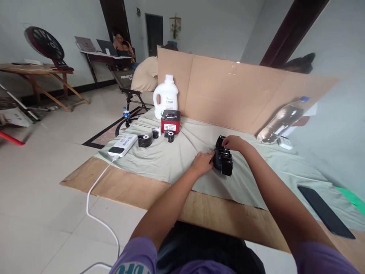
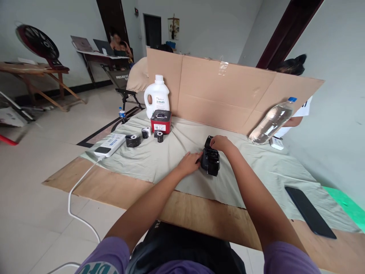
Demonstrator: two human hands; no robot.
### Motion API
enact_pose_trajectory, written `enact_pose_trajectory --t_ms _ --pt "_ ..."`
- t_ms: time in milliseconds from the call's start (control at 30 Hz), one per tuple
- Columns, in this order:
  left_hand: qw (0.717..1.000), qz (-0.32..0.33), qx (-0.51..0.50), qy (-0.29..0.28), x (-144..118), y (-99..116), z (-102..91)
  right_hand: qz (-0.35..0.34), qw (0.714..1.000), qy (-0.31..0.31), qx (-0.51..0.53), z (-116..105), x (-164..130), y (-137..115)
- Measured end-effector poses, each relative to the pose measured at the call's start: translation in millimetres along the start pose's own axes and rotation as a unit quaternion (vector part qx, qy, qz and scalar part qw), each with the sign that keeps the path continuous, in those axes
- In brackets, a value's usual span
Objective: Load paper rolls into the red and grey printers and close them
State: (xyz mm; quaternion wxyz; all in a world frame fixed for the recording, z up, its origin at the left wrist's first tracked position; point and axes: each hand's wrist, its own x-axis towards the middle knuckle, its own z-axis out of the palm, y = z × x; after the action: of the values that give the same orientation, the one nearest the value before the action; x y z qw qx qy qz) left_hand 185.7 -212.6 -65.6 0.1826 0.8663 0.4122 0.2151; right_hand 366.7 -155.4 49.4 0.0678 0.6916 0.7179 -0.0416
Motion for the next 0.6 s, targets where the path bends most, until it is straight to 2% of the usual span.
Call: enact_pose_trajectory --t_ms 300,433,600 --pt "1.000 -0.007 -0.010 -0.004 1.1 -1.7 4.6 -0.008 0.999 -0.027 0.019 39.1 -5.4 21.7" --pt "1.000 -0.008 -0.007 0.000 2.0 -2.7 6.0 -0.013 0.999 -0.036 0.028 43.0 -5.8 22.2" --pt "1.000 -0.006 -0.008 0.002 1.8 -2.7 5.7 -0.009 0.998 -0.039 0.039 37.0 -7.8 16.9"
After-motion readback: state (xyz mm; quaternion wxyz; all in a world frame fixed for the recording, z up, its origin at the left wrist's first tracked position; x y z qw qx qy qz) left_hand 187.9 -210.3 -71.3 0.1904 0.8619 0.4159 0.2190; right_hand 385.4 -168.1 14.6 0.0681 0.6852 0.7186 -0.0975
